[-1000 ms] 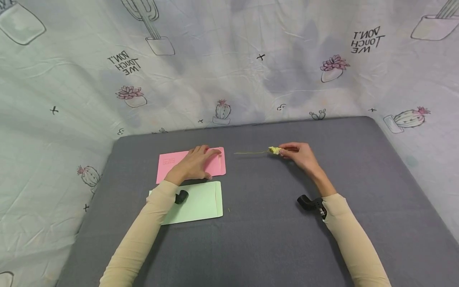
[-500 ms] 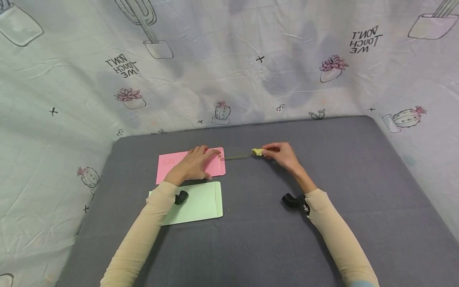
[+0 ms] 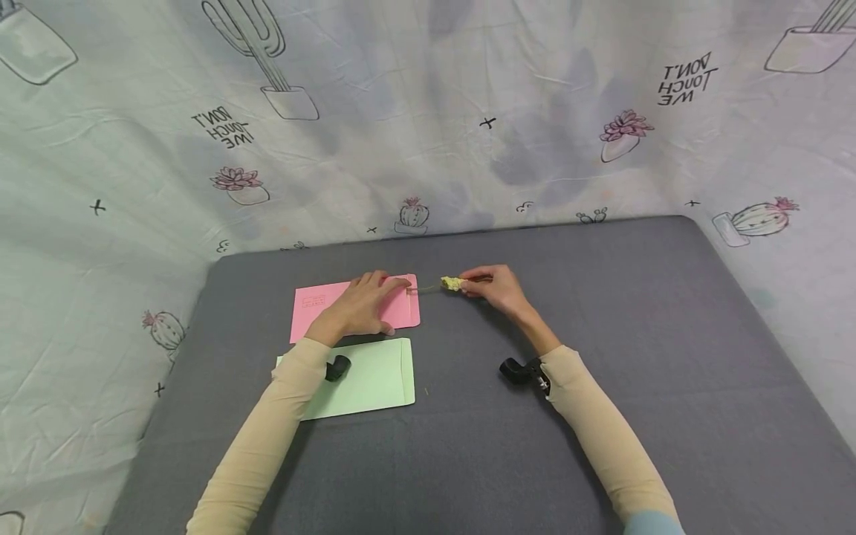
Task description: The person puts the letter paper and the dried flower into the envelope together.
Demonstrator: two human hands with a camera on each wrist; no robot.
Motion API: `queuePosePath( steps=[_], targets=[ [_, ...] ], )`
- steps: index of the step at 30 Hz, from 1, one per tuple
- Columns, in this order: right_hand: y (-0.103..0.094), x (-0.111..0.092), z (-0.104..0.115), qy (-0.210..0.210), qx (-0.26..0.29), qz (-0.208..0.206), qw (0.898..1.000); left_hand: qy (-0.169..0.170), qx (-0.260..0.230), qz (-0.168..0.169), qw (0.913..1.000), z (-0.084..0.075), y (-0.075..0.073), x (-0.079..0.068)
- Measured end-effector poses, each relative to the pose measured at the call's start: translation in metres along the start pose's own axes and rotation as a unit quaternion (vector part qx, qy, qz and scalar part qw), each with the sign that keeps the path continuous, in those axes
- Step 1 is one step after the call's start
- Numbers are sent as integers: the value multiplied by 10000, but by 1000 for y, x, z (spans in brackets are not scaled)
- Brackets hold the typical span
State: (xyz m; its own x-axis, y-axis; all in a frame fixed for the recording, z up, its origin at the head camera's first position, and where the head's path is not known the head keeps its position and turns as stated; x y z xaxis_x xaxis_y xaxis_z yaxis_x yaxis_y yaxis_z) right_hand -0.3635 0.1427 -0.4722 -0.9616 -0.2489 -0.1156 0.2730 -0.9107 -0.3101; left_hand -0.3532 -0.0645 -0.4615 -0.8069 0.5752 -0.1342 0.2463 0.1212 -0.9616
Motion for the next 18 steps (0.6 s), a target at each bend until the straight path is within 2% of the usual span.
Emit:
queuePosePath(
  steps=[6,18],
  targets=[
    [7,5,0,49,-23,-80,10000,-22,-57,21,10000,0,1,0],
    [24,10,0,308,445,-221,9983,-29,3,50,10000,1,2,0]
  ],
)
Point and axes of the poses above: each hand's wrist, its own x-axis towards the middle knuckle, its own y-axis out of the palm, z = x × y, the point moved 9 cm from there along x, towards the middle knuckle, and after that the axes turned 4 degrees about -x, right-handed, at the moved point
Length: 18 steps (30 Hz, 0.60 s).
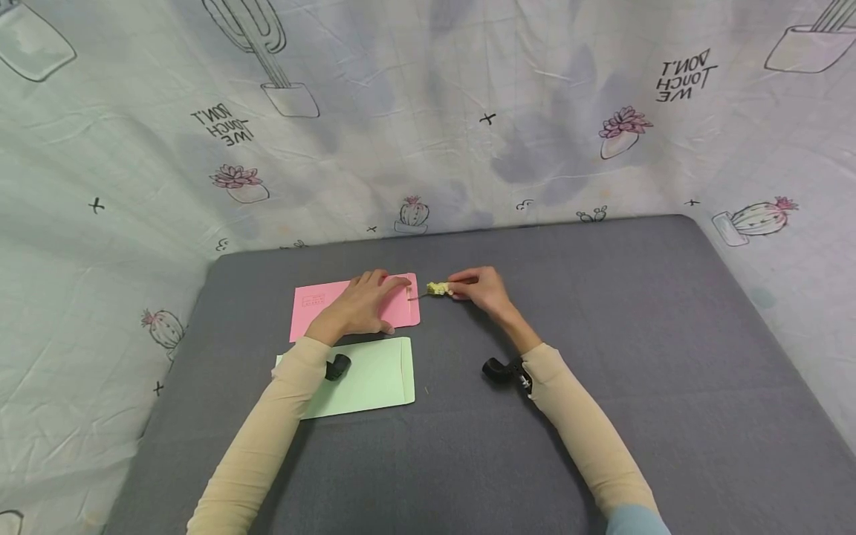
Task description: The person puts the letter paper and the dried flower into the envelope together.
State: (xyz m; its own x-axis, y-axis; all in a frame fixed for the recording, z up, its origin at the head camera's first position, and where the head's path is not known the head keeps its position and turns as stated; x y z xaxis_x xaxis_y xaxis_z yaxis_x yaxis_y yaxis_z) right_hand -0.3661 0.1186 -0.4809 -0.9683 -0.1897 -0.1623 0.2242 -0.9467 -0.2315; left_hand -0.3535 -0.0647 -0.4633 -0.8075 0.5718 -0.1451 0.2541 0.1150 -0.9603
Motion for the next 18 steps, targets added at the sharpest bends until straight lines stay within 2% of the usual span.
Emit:
queuePosePath(
  steps=[9,18],
  targets=[
    [20,-3,-2,63,412,274,9988,-39,33,-28,10000,-8,5,-5],
    [31,-6,-7,147,427,157,9989,-18,66,-50,10000,-15,8,-12]
  ],
)
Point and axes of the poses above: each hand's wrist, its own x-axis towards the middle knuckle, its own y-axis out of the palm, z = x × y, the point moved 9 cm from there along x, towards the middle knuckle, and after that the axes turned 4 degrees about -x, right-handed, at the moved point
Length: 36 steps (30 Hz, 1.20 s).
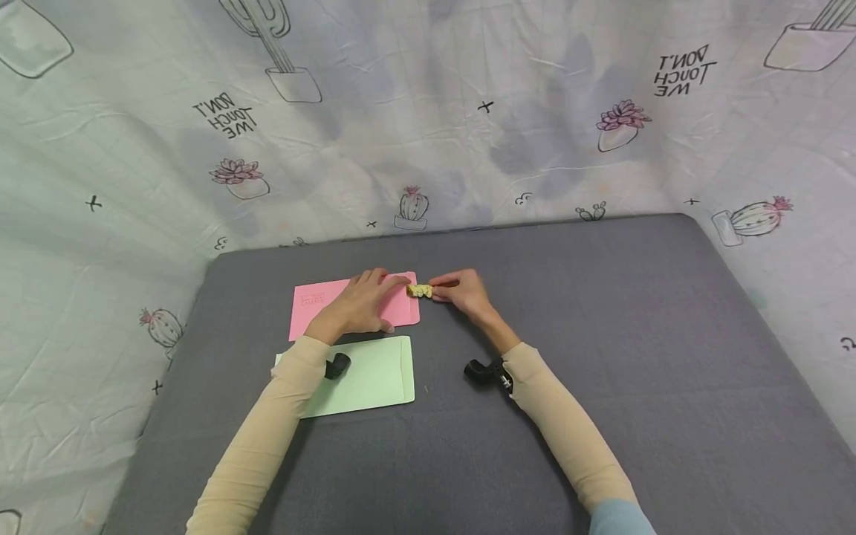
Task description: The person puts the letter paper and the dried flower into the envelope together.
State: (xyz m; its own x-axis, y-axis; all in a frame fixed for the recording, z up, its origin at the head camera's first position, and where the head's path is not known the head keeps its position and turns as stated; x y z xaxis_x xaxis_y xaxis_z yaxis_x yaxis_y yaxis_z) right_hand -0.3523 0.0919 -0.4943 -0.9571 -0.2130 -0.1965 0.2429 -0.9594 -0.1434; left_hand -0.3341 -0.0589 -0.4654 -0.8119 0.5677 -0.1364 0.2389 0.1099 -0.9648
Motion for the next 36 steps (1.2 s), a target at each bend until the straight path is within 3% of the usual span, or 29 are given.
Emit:
queuePosePath(
  steps=[9,21,29,33,36],
  targets=[
    [6,5,12,-404,-826,-439,9948,-79,-35,-11,10000,1,0,0],
    [18,13,12,-390,-537,-519,9964,-138,-89,-24,9999,1,-1,2],
    [33,17,10,-23,269,-174,9995,-179,-60,55,9998,3,-1,4],
    [40,18,6,313,290,137,9990,-192,-43,81,9998,4,-1,5],
    [46,18,7,328,159,493,9981,-218,-17,88,9997,6,-2,5]
  ],
)
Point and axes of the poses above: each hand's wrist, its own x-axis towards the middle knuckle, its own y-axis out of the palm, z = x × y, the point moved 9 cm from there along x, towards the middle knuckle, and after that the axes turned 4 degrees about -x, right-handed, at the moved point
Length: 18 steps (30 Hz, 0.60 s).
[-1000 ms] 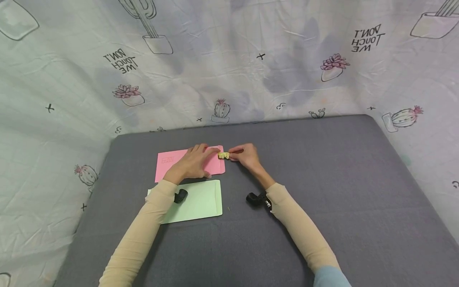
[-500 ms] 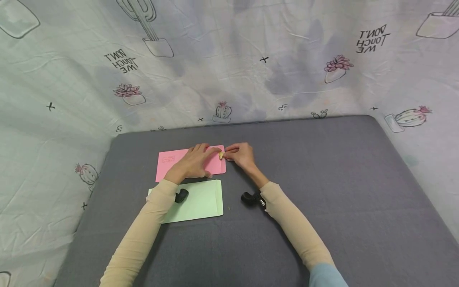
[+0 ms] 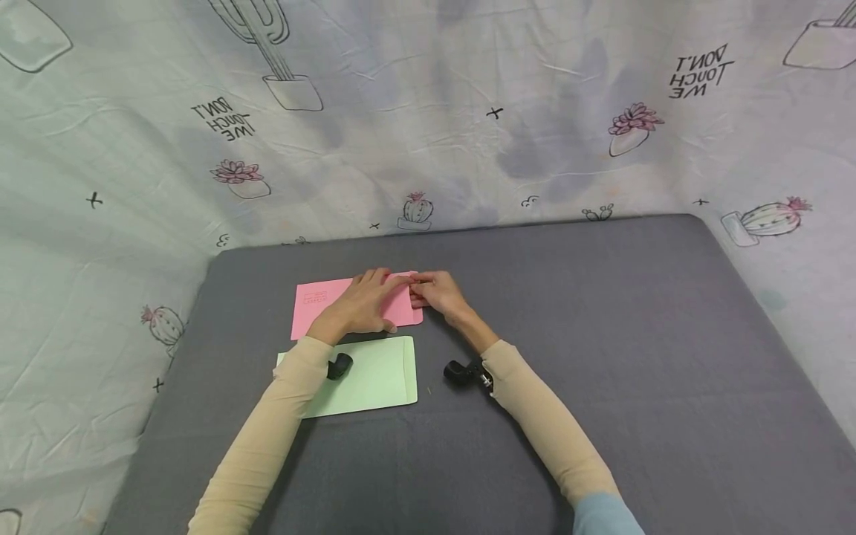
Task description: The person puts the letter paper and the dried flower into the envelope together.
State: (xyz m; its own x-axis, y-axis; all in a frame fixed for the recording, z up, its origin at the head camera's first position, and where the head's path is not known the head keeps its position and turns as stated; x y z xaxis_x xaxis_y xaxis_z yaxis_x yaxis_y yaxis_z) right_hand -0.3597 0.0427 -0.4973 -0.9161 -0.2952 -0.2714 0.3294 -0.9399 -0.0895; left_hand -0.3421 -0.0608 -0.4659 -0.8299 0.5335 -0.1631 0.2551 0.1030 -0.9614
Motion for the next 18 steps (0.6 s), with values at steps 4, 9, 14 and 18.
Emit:
queuePosePath(
  steps=[4,9,14,18],
  targets=[
    [1,-6,3,-157,-67,460,9988,16,-20,56,10000,-1,1,-2],
    [-22,-26,5,-383,-409,522,9971,82,16,226,9997,-7,3,-5],
    [-63,-52,6,-607,-1256,127,9901,65,-65,270,9996,-10,2,-8],
    [-95,-80,7,-943,-2133,-193,9722,37,-297,227,9993,-14,0,-12]
  ],
)
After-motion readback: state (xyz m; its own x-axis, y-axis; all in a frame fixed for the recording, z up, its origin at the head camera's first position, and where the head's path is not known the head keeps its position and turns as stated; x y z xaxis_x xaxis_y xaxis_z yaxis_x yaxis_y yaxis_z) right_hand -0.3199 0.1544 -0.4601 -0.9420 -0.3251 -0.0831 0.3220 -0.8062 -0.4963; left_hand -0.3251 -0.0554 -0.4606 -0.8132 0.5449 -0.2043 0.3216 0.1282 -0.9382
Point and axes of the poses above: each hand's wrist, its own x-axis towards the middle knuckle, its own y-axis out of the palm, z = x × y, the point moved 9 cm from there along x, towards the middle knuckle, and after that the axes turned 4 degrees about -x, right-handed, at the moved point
